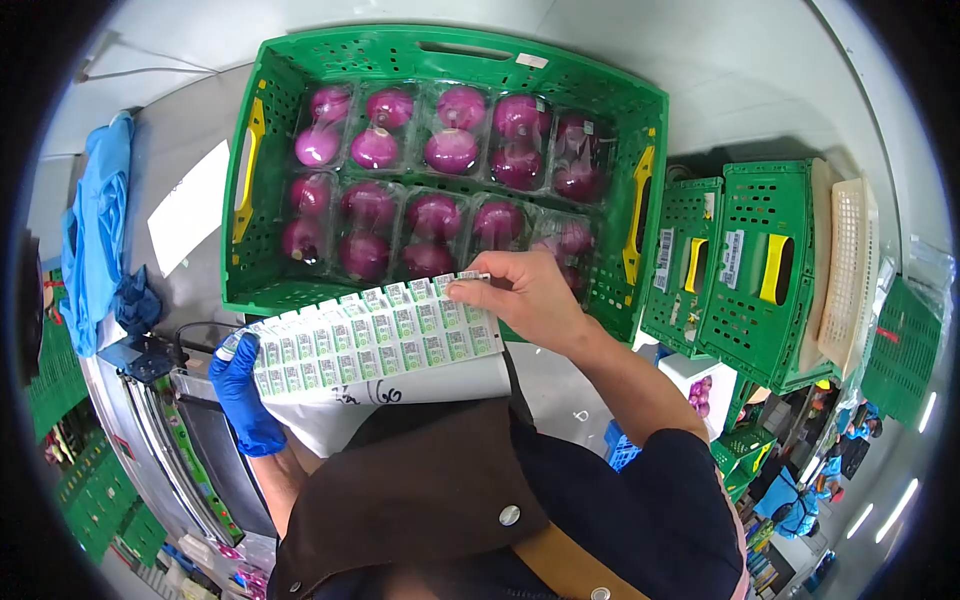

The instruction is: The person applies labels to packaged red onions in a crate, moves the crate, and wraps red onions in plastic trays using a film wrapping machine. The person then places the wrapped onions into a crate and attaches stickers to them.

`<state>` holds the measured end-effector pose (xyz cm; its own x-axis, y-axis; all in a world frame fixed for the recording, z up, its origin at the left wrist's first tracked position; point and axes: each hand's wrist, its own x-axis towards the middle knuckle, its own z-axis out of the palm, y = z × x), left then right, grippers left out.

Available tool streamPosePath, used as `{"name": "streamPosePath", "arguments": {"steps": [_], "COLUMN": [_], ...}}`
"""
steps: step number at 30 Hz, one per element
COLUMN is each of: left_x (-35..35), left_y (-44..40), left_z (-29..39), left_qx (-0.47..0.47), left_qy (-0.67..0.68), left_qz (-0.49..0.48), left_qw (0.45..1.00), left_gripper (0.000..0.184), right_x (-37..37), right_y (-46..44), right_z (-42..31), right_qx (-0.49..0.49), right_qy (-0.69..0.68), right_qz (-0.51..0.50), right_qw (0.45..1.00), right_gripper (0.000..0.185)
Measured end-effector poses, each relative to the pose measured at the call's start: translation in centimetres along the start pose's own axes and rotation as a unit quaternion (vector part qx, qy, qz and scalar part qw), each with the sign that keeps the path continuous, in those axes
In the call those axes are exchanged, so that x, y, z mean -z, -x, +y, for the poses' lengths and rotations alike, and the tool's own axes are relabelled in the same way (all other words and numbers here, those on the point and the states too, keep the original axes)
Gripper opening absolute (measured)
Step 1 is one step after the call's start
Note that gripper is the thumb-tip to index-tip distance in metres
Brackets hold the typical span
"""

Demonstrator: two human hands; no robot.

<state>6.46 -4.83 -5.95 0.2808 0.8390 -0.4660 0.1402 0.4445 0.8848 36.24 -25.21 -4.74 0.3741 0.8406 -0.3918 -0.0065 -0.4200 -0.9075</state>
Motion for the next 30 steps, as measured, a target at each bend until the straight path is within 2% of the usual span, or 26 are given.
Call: {"name": "streamPosePath", "arguments": {"steps": [2,5,8,9,12,16,19,22,25,27,28,29,30], "left_x": [0.7,-0.5,-2.8,-3.1,-3.2,-3.0,-2.7,-2.5,-2.7,-1.8,-0.9,-0.2,0.0], "left_y": [-0.8,-0.6,0.2,0.2,-0.1,-0.5,-0.9,-1.2,-1.7,-2.0,-2.1,-1.9,-1.2], "left_z": [-0.4,0.4,1.7,1.9,1.5,0.8,0.5,0.0,-1.0,-1.9,-2.2,-2.4,-2.2], "left_qx": [0.002,0.039,0.05,0.045,0.036,0.023,0.046,0.067,0.092,0.096,0.089,0.08,0.093], "left_qy": [-0.031,-0.086,-0.118,-0.119,-0.112,-0.111,-0.115,-0.145,-0.121,-0.132,-0.15,-0.167,-0.176], "left_qz": [-0.017,-0.024,-0.027,-0.036,-0.058,-0.075,-0.081,-0.078,-0.078,-0.065,-0.059,-0.053,-0.04], "left_qw": [0.999,0.995,0.991,0.991,0.991,0.991,0.989,0.984,0.985,0.985,0.983,0.981,0.979], "left_gripper": [0.017,0.022,0.024,0.024,0.02,0.019,0.02,0.021,0.022,0.023,0.023,0.022,0.021], "right_x": [0.4,1.2,1.4,1.2,0.5,-0.5,-0.9,-1.5,-0.7,2.8,3.4,6.2,9.3], "right_y": [-0.1,-0.9,-1.8,-1.9,-2.4,-2.1,-1.8,-1.5,-0.3,-1.2,-1.0,-2.5,-4.0], "right_z": [0.8,1.0,-1.4,-2.8,-2.5,-1.2,-0.3,0.7,-0.6,-1.3,-2.1,-2.0,1.2], "right_qx": [-0.028,-0.043,0.01,0.013,0.094,0.226,0.268,0.328,0.397,0.481,0.202,0.09,0.073], "right_qy": [-0.01,-0.134,0.053,0.153,0.307,0.344,0.313,0.324,0.375,0.341,0.16,0.135,0.215], "right_qz": [-0.048,-0.112,-0.115,-0.131,-0.207,-0.164,-0.135,-0.092,-0.1,0.069,0.245,0.221,0.14], "right_qw": [0.998,0.984,0.992,0.98,0.924,0.897,0.901,0.882,0.832,0.805,0.935,0.961,0.964], "right_gripper": [0.017,0.023,0.026,0.024,0.023,0.026,0.026,0.025,0.024,0.02,0.013,0.017,0.023]}}
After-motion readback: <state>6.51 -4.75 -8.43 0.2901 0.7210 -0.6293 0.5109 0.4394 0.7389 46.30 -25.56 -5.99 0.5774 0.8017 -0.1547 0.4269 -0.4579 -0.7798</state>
